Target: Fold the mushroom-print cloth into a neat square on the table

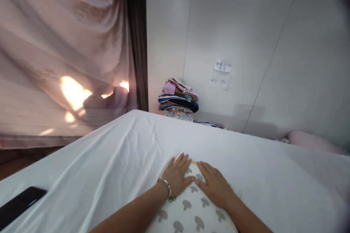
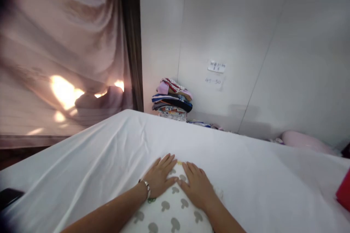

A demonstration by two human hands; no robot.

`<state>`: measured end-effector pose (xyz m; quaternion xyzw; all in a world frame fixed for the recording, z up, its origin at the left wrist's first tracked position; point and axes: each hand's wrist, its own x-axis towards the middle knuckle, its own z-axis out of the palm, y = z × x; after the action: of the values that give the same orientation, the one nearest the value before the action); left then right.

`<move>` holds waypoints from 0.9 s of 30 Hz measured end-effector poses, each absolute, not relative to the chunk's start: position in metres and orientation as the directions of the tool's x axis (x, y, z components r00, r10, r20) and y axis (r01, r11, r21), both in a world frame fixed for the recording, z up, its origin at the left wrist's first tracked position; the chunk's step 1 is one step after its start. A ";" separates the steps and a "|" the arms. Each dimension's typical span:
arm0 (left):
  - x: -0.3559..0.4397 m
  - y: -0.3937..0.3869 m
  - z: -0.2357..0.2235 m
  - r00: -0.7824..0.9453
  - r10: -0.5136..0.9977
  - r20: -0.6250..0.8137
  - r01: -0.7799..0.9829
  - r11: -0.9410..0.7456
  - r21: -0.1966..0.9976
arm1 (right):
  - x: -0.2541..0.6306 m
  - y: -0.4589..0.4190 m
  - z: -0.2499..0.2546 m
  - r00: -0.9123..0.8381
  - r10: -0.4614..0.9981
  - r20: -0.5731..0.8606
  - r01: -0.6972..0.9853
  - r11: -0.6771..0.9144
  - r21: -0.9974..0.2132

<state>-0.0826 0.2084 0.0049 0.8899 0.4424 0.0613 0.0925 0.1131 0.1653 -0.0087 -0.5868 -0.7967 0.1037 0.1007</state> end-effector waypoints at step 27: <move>-0.100 0.218 0.026 0.133 0.970 -0.203 0.906 -0.035 0.422 | 0.187 0.151 0.013 -0.080 0.963 -0.256 0.935 -0.017 -0.354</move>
<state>-0.0998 0.2178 0.0263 0.7162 0.6549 0.0692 0.2311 0.1866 0.1512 0.0133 -0.6776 -0.7004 0.2222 0.0319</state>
